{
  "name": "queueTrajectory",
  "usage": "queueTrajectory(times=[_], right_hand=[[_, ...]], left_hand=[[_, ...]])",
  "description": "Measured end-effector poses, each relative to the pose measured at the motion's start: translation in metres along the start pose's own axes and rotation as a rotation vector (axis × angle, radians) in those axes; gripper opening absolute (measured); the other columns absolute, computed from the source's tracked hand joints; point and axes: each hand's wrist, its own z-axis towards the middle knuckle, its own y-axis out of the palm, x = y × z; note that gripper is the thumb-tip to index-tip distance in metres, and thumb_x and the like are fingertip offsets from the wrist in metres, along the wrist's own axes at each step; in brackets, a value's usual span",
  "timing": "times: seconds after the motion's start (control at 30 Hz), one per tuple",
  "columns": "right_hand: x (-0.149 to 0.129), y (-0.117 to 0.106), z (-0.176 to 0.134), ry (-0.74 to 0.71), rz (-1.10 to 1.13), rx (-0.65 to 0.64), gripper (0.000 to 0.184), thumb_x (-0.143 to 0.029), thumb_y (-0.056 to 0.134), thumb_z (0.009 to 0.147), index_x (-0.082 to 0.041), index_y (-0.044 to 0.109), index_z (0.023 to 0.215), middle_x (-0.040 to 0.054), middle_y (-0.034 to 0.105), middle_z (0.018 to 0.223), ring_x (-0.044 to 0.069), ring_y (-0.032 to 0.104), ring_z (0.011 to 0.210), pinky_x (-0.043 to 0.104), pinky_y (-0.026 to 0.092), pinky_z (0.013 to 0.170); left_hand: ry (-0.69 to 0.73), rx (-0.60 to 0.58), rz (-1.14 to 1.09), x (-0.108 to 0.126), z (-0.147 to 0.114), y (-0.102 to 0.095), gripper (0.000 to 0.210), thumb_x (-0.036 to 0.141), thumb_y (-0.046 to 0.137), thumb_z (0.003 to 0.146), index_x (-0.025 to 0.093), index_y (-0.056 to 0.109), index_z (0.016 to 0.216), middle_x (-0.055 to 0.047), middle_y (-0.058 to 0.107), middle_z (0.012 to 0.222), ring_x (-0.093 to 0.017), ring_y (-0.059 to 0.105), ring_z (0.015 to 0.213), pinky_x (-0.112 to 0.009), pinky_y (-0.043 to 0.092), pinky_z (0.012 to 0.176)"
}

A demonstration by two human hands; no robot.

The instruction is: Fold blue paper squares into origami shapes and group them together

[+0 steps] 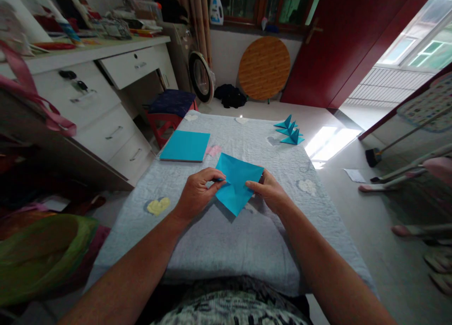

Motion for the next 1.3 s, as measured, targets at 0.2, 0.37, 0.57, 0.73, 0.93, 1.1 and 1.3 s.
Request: queueTrajectory(times=[0.2,0.37,0.57,0.73,0.93,1.1,1.3], right_hand=[[0.006,0.012,-0.002,0.043,0.104,-0.072,0.048,-0.041,0.086,0.065,-0.020,0.070,0.104,0.0068,0.076,0.100,0.024,0.071,0.090,0.042,0.056,0.089],[0.011,0.011,-0.002,0.047,0.092,-0.059,0.040,-0.041,0.083,0.070,-0.020,0.071,0.102,0.0055,0.076,0.098,0.023,0.072,0.087,0.041,0.056,0.086],[0.011,0.013,-0.003,0.033,0.090,-0.078,0.040,-0.043,0.083,0.069,-0.021,0.072,0.101,0.0054,0.076,0.096,0.024,0.071,0.086,0.042,0.057,0.085],[0.010,0.016,-0.006,0.043,0.096,-0.076,0.041,-0.043,0.082,0.069,-0.022,0.071,0.103,0.0039,0.075,0.092,0.023,0.070,0.085,0.038,0.058,0.080],[0.013,0.018,-0.008,0.068,0.078,-0.051,0.038,-0.041,0.081,0.069,-0.022,0.071,0.100,0.0047,0.075,0.095,0.022,0.069,0.084,0.038,0.057,0.079],[0.013,0.018,-0.005,0.033,0.068,-0.067,0.038,-0.040,0.078,0.073,-0.022,0.067,0.105,0.0044,0.074,0.096,0.022,0.068,0.083,0.039,0.056,0.082],[0.003,0.005,0.002,-0.403,-0.382,0.431,0.062,-0.032,0.069,0.076,-0.026,0.048,0.134,0.0104,0.061,0.122,0.026,0.060,0.105,0.045,0.052,0.086]], left_hand=[[0.003,0.013,0.014,-0.002,-0.001,0.001,0.006,0.024,0.067,0.086,0.020,0.071,0.086,-0.006,0.074,0.090,-0.020,0.069,0.088,-0.033,0.055,0.082],[-0.032,0.001,0.012,-0.001,-0.002,0.002,0.009,0.027,0.063,0.090,0.020,0.070,0.089,-0.005,0.074,0.093,-0.019,0.070,0.087,-0.031,0.055,0.080],[-0.032,-0.005,0.012,0.000,-0.004,0.003,0.011,0.027,0.060,0.092,0.020,0.069,0.091,-0.004,0.074,0.090,-0.019,0.070,0.086,-0.031,0.054,0.079],[0.004,0.013,-0.014,0.000,-0.006,0.002,0.011,0.027,0.060,0.093,0.020,0.068,0.091,-0.005,0.074,0.093,-0.019,0.071,0.089,-0.032,0.055,0.082],[0.066,0.013,-0.015,-0.001,-0.008,0.003,0.010,0.024,0.059,0.094,0.019,0.068,0.093,-0.006,0.074,0.095,-0.019,0.070,0.092,-0.032,0.055,0.083],[0.168,0.042,0.038,-0.004,-0.009,0.003,0.008,0.018,0.059,0.094,0.019,0.067,0.095,-0.005,0.074,0.095,-0.018,0.070,0.092,-0.031,0.054,0.084],[0.252,0.011,0.145,-0.007,-0.006,0.002,0.009,0.013,0.060,0.091,0.020,0.067,0.091,-0.005,0.074,0.097,-0.019,0.068,0.095,-0.033,0.052,0.087]])
